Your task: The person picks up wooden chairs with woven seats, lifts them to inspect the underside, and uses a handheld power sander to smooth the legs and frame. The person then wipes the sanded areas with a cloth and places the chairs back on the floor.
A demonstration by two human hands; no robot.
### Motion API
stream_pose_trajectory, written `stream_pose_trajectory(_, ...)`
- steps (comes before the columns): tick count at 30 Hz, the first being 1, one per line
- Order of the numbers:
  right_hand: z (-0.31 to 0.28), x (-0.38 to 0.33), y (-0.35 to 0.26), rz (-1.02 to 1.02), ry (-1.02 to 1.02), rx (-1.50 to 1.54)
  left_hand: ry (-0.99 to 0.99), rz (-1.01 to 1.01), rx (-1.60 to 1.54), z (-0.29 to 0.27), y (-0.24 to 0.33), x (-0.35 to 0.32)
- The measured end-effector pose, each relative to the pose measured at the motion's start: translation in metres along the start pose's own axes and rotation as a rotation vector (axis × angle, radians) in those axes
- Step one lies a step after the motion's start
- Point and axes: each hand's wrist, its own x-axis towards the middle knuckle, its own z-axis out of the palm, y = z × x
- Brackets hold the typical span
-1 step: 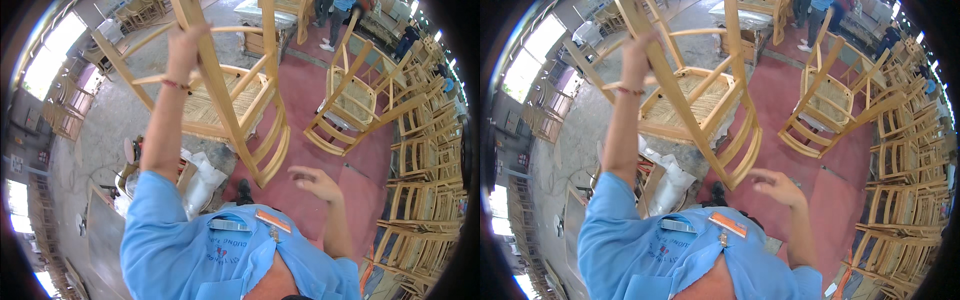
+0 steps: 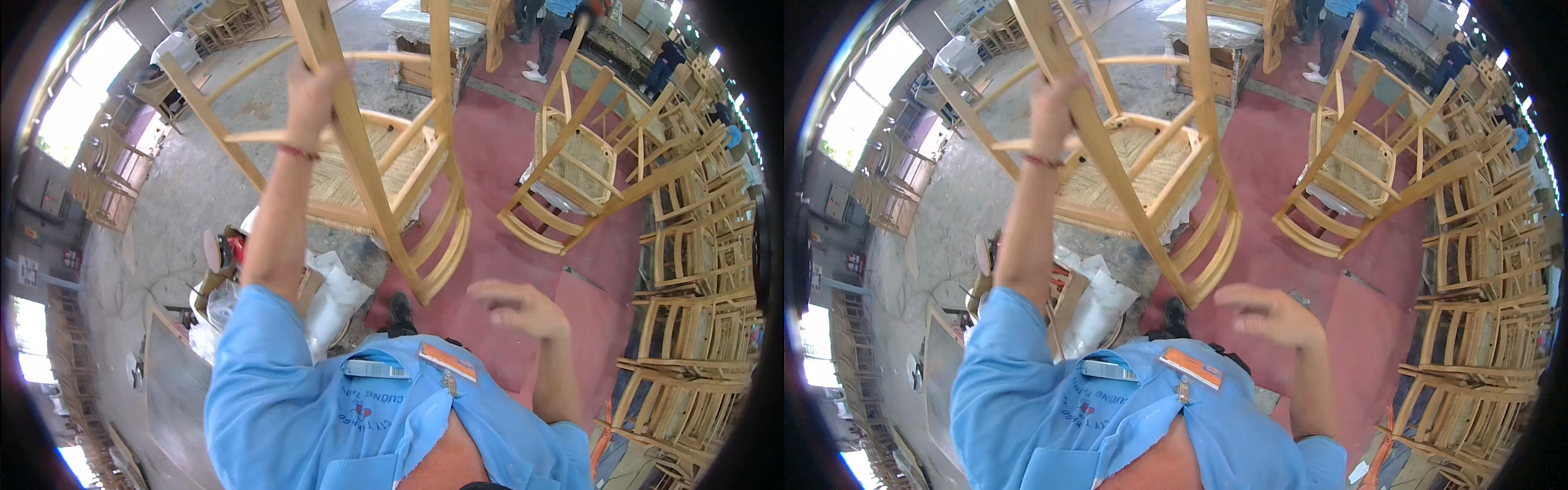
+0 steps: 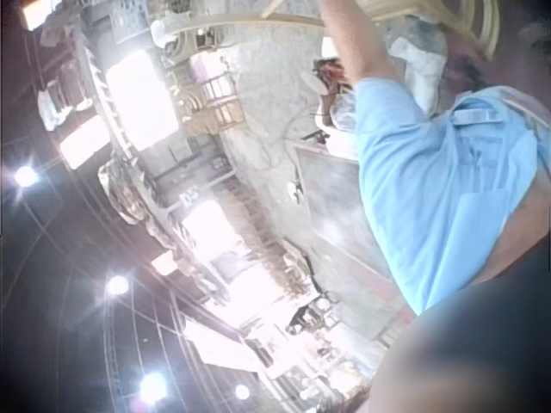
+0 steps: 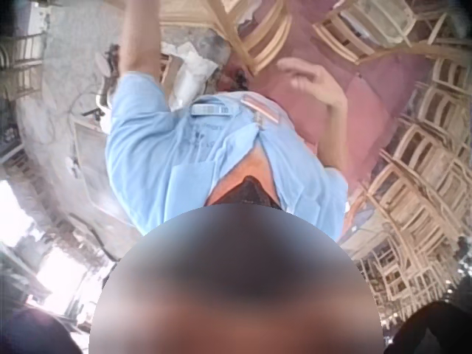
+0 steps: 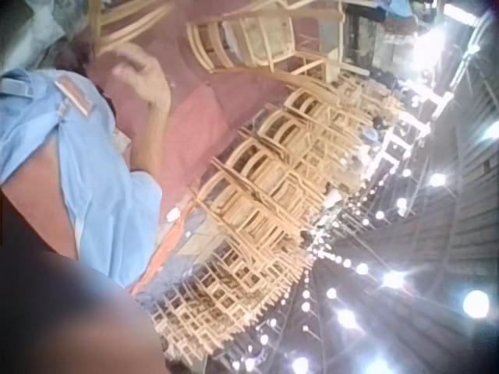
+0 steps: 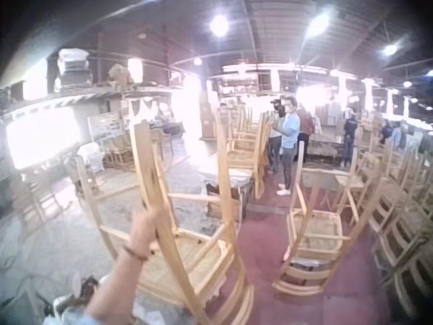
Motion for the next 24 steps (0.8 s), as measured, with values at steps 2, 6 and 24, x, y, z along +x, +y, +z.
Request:
stream_pose_trajectory(2, -0.003, 0.026, -0.057, -0.315, -0.303, -0.008, -0.015, -0.091, -0.009, -0.003, -0.068, -0.006)
stream_pose_trajectory(6, -0.002, 0.044, -0.131, -0.639, -0.622, 0.012, -0.139, -0.35, -0.002, -0.008, -0.13, -0.117)
stream_pose_trajectory(24, -0.095, -0.045, -0.109, -0.908, -0.06, -0.137, 0.238, -0.58, 0.511, -0.047, -0.114, -0.196)
